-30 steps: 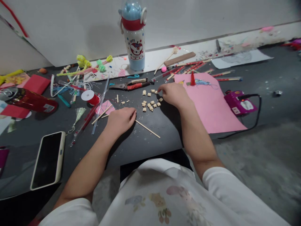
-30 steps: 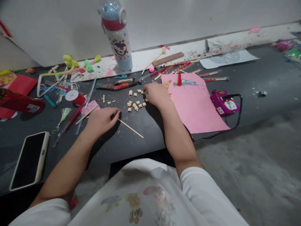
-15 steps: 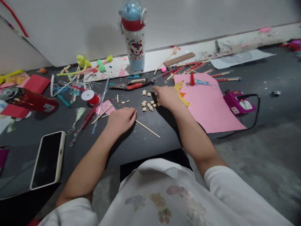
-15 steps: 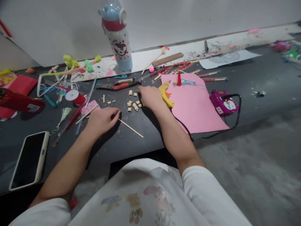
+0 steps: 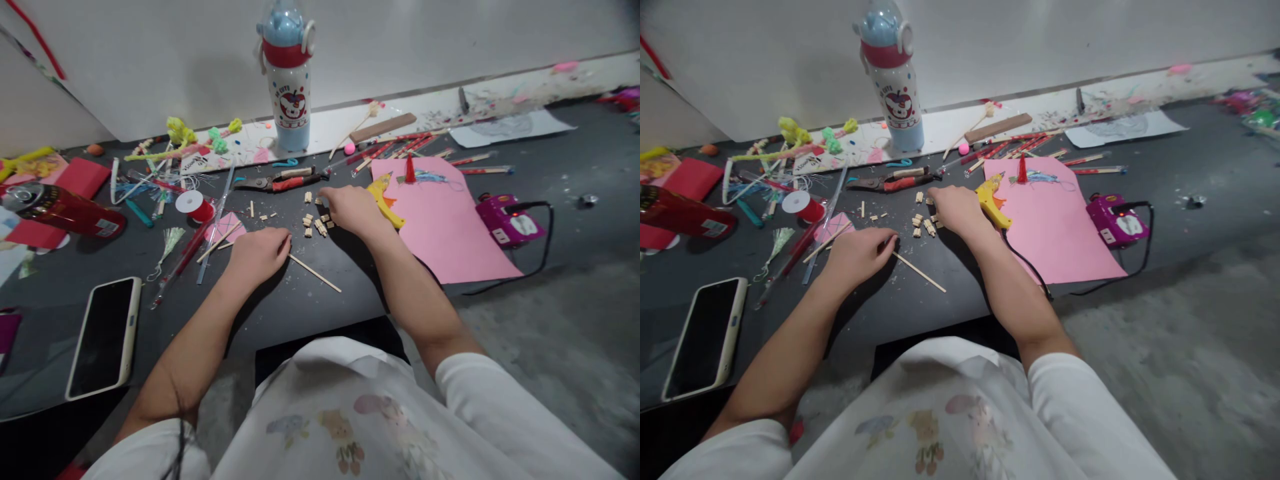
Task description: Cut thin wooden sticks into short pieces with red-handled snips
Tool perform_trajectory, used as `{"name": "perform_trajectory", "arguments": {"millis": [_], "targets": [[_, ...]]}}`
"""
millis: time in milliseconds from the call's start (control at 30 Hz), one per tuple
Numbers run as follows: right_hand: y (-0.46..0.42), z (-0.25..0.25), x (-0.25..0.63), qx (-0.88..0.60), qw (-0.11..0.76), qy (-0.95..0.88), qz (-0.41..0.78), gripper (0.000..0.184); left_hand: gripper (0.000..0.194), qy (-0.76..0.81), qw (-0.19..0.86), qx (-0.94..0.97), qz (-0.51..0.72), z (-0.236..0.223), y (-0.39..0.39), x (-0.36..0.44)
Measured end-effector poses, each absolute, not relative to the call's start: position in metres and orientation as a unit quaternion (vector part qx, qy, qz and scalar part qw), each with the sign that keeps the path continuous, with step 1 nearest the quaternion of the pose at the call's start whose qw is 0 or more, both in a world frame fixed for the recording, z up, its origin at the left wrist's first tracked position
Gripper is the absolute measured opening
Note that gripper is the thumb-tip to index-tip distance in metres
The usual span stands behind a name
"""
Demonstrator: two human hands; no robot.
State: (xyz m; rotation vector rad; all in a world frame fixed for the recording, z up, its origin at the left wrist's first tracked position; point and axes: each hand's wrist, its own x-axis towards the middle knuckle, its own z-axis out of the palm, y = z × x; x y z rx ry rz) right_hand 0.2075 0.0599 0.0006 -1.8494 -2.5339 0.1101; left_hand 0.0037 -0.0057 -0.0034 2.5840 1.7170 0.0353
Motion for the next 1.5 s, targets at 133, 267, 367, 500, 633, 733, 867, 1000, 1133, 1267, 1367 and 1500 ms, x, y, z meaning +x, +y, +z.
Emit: {"name": "perform_trajectory", "arguments": {"millis": [133,267,367,500,633,733,867,1000,1133,1267,1367,1500], "targets": [[0.0607,-0.0022,0.2084,-0.584,-0.001,-0.811,0.041,0.041,0.038,0.555,0.028,0.831,0.010,-0.0026,-0.0058,0.0035],[0.0609,-0.0029,0.2096,-0.578,0.004,-0.815,0.045,0.040,0.039,0.558,0.032,0.829,0.010,-0.0028,-0.0059,0.0033],[0.0605,-0.0023,0.2094,-0.570,0.015,-0.820,0.053,0.039,0.038,0.557,0.032,0.830,0.010,-0.0027,-0.0060,0.0031],[0.0600,-0.0009,0.2093,-0.561,0.027,-0.825,0.065,0.037,0.038,0.557,0.036,0.830,0.010,-0.0023,-0.0061,0.0028],[0.0599,-0.0009,0.2099,-0.565,0.034,-0.822,0.063,0.038,0.039,0.558,0.031,0.829,0.007,-0.0022,-0.0059,0.0030],[0.0606,-0.0025,0.2104,-0.572,0.028,-0.817,0.057,0.039,0.038,0.557,0.027,0.830,0.005,-0.0020,-0.0059,0.0032],[0.0616,-0.0050,0.2107,-0.568,0.020,-0.820,0.065,0.038,0.037,0.556,0.028,0.831,0.003,-0.0007,-0.0063,0.0035],[0.0615,-0.0054,0.2103,-0.561,0.015,-0.824,0.073,0.037,0.038,0.559,0.038,0.828,0.007,0.0007,-0.0065,0.0033],[0.0609,-0.0047,0.2092,-0.559,0.014,-0.825,0.079,0.036,0.038,0.559,0.041,0.828,0.004,0.0005,-0.0061,0.0032],[0.0604,-0.0037,0.2082,-0.556,0.010,-0.827,0.084,0.036,0.038,0.555,0.032,0.832,0.002,-0.0001,-0.0059,0.0035],[0.0598,-0.0028,0.2081,-0.548,0.011,-0.831,0.090,0.036,0.037,0.553,0.031,0.833,0.002,0.0002,-0.0060,0.0038],[0.0591,-0.0011,0.2097,-0.547,0.019,-0.832,0.088,0.036,0.038,0.557,0.034,0.830,-0.002,0.0007,-0.0062,0.0039]]}}
